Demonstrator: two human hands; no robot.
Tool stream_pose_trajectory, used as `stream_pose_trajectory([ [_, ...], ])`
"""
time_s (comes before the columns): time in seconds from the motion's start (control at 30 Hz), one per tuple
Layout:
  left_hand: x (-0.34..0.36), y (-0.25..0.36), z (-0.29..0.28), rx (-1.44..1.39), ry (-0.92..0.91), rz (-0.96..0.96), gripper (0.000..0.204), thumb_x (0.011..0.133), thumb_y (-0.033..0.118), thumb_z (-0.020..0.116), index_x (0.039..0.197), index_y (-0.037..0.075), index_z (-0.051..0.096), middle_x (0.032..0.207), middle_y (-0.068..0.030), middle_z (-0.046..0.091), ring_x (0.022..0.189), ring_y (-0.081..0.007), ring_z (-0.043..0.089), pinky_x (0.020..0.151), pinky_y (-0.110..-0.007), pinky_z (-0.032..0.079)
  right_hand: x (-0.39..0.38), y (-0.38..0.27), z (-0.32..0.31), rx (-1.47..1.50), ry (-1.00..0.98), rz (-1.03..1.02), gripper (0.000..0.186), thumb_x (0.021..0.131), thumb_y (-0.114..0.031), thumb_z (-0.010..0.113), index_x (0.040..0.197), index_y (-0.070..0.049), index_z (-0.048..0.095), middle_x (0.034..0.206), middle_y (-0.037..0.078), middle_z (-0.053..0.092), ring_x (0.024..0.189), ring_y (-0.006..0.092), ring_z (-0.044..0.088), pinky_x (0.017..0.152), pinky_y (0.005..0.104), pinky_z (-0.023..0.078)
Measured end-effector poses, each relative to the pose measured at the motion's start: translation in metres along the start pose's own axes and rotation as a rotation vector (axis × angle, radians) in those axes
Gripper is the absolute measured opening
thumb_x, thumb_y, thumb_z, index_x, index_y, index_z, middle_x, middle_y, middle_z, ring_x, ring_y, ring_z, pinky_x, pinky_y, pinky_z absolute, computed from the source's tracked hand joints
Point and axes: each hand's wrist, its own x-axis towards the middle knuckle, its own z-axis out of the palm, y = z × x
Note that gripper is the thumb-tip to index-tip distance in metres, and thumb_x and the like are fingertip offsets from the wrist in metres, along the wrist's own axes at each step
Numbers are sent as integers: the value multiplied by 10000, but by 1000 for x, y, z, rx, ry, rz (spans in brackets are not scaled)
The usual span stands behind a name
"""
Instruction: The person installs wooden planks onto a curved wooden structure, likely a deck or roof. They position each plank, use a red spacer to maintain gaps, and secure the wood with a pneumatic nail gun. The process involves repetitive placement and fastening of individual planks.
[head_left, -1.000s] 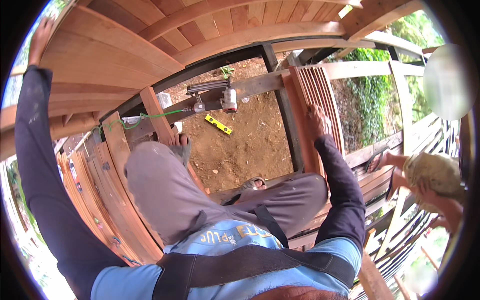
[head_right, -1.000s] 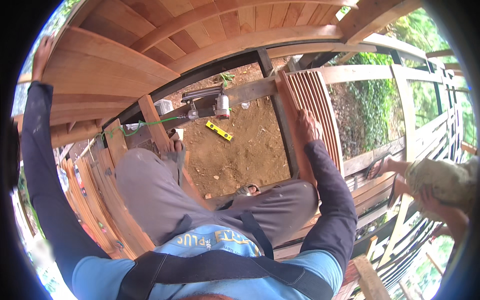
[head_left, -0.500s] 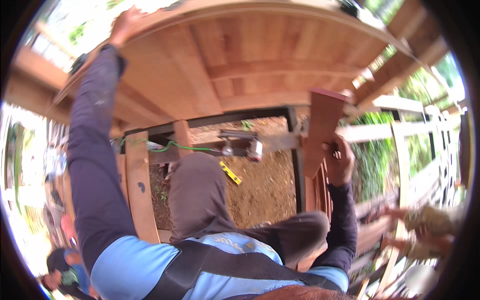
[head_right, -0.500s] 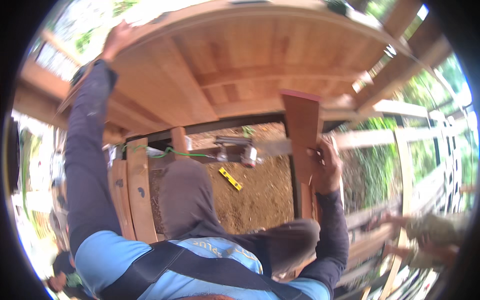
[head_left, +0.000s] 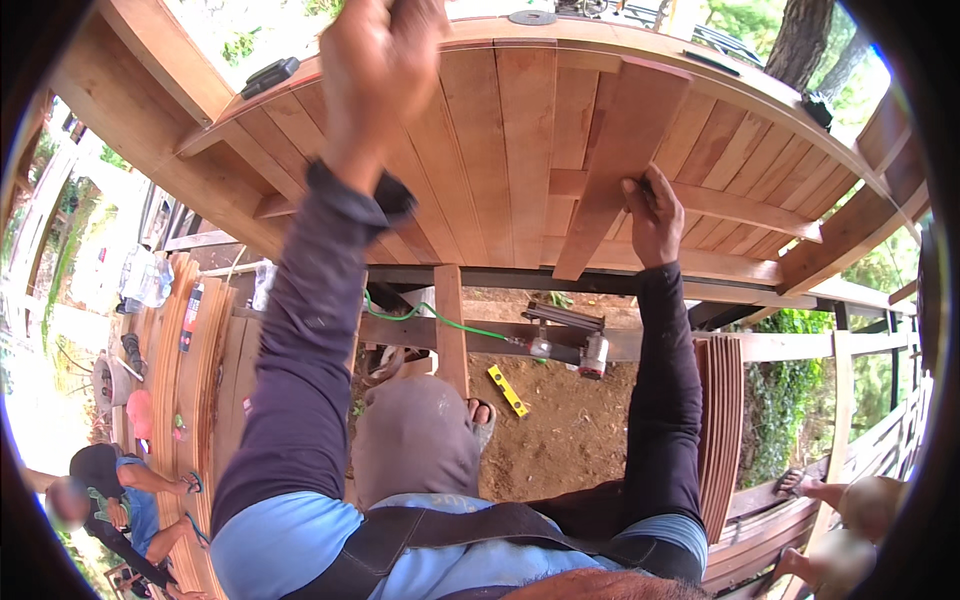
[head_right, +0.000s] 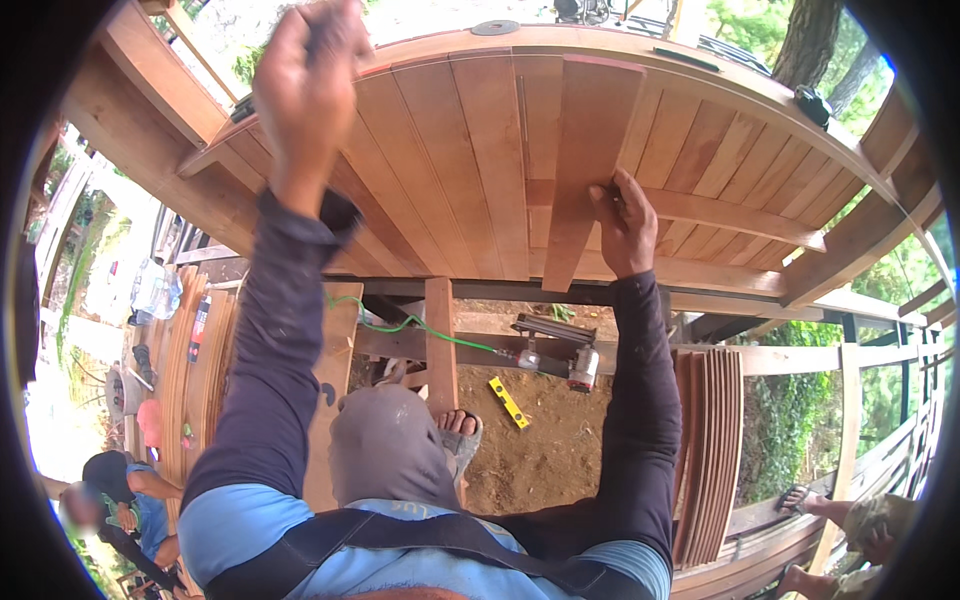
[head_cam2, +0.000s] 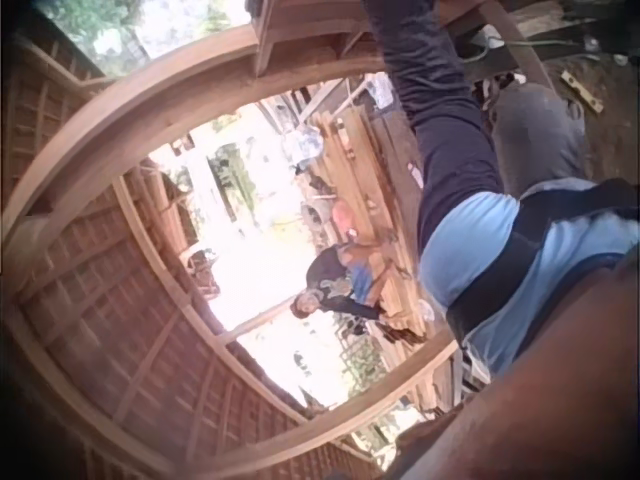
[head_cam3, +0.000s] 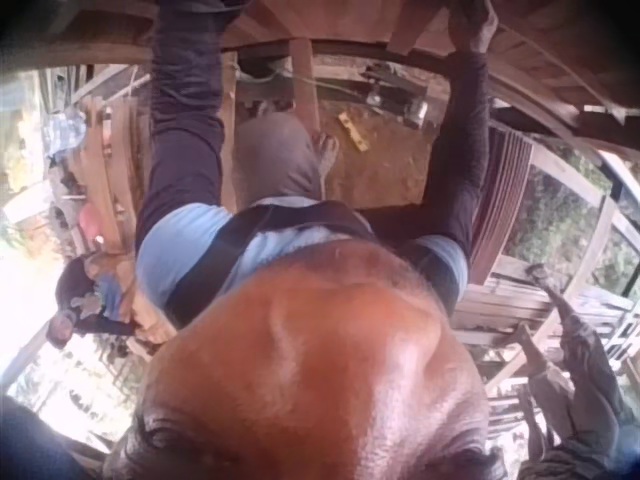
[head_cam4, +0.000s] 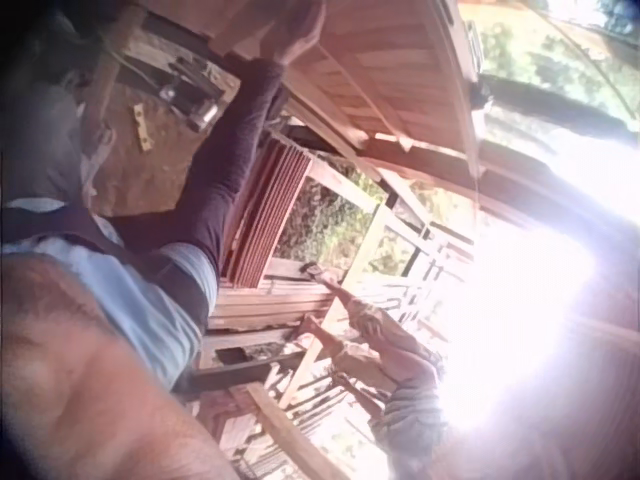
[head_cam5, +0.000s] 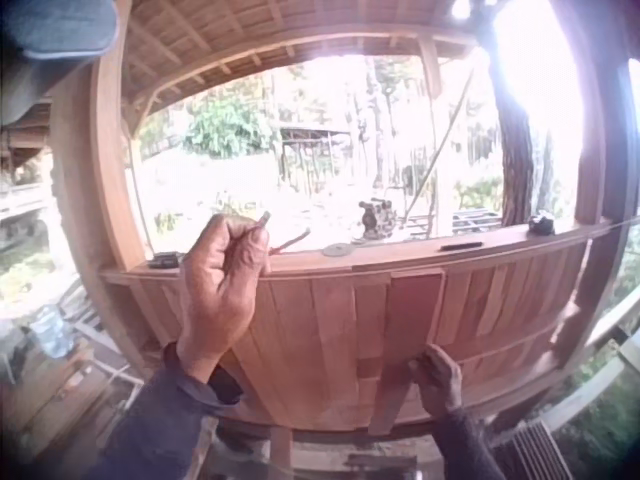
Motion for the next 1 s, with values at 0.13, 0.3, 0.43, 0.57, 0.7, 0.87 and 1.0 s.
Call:
stream_pose_trajectory([
  [0.13,-61,-28,38,-241,-178,-153,194,1038,202,619,962,28,657,739,5,657,656,-45,554,597,-227,455,-1,33,47,75,57,40,379,952,-160,735,1287,-1,656,1130,82,724,1018,138,664,870,297,506],
  [0.3,-75,-40,78,-92,-276,-176,181,1022,170,624,1000,-3,672,753,-27,693,645,-50,577,596,-233,468,3,65,57,-11,149,30,413,938,-233,750,1286,-23,674,1196,131,728,1066,211,690,895,331,510],
  [0.43,-56,-38,96,-15,-284,-177,189,1003,165,632,1006,-18,678,769,-55,724,647,-75,626,589,-259,502,15,72,64,147,146,17,422,934,-239,746,1296,-36,673,1218,147,721,1087,238,692,897,342,515],
  [0.57,-49,-43,110,12,-256,-165,193,999,172,635,1001,-16,680,782,-67,746,658,-98,677,597,-274,528,28,75,68,58,152,4,422,937,-232,737,1303,-34,666,1215,130,723,1086,231,688,900,342,513],
  [0.7,-50,-57,120,64,-149,-54,148,958,157,656,873,36,653,698,-88,726,580,-242,693,556,-359,508,35,83,76,179,117,-17,419,942,-230,730,1306,-32,663,1211,130,723,1080,229,684,895,341,509],
  [0.87,-48,-61,122,259,-97,60,165,932,175,683,829,54,637,635,-104,686,584,-298,692,538,-387,514,40,73,85,203,118,-8,402,955,-179,717,1315,-12,652,1183,97,716,1053,184,665,902,307,502],
  [1.0,-45,-57,128,395,-40,135,163,917,182,704,821,64,646,616,-103,675,558,-269,687,520,-364,495,40,71,91,191,117,6,383,971,-89,700,1333,20,634,1158,34,701,1048,100,626,945,247,482],
])
